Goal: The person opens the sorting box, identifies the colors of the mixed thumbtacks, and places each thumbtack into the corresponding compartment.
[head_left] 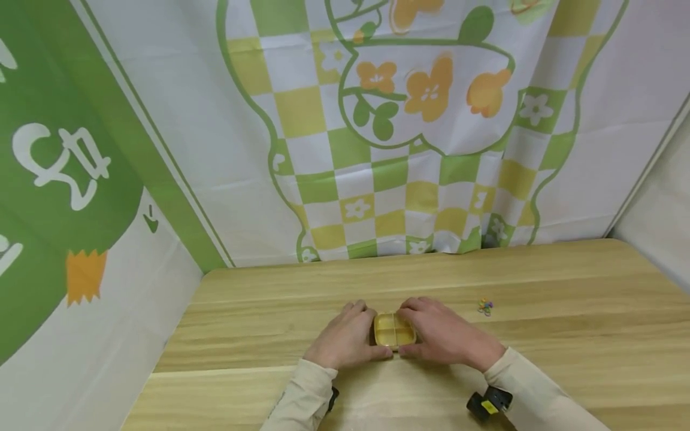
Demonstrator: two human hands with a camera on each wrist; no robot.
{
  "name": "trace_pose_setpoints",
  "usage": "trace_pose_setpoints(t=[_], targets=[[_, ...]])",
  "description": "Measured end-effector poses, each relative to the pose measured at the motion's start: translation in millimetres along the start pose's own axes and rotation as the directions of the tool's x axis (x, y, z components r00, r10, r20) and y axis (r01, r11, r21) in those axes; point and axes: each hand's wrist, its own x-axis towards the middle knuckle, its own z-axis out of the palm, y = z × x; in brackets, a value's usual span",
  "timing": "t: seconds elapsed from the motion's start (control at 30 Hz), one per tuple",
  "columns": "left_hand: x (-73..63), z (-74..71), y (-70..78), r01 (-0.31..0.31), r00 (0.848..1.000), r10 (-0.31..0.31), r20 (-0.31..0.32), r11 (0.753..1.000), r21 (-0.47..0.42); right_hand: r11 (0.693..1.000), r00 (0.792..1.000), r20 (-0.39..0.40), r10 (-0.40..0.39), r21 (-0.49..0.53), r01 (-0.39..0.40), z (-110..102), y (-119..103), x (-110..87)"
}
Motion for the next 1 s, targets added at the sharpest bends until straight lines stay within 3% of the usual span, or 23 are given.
trace_pose_setpoints(t=[0.73,1.0], targets=[[-1.5,5.5,-1.8,-0.005,1.0,0.005,0.01,1.0,-0.018,1.0,0.999,0.019,0.026,0.007,-0.027,3.4,-3.1,-3.0],[0.6,0.6,-1.9,-0.008,1.0,0.008,0.001,1.0,-0.016,1.0,1.0,0.014,0.017,0.0,-0.017,0.2,-2.1,0.6]])
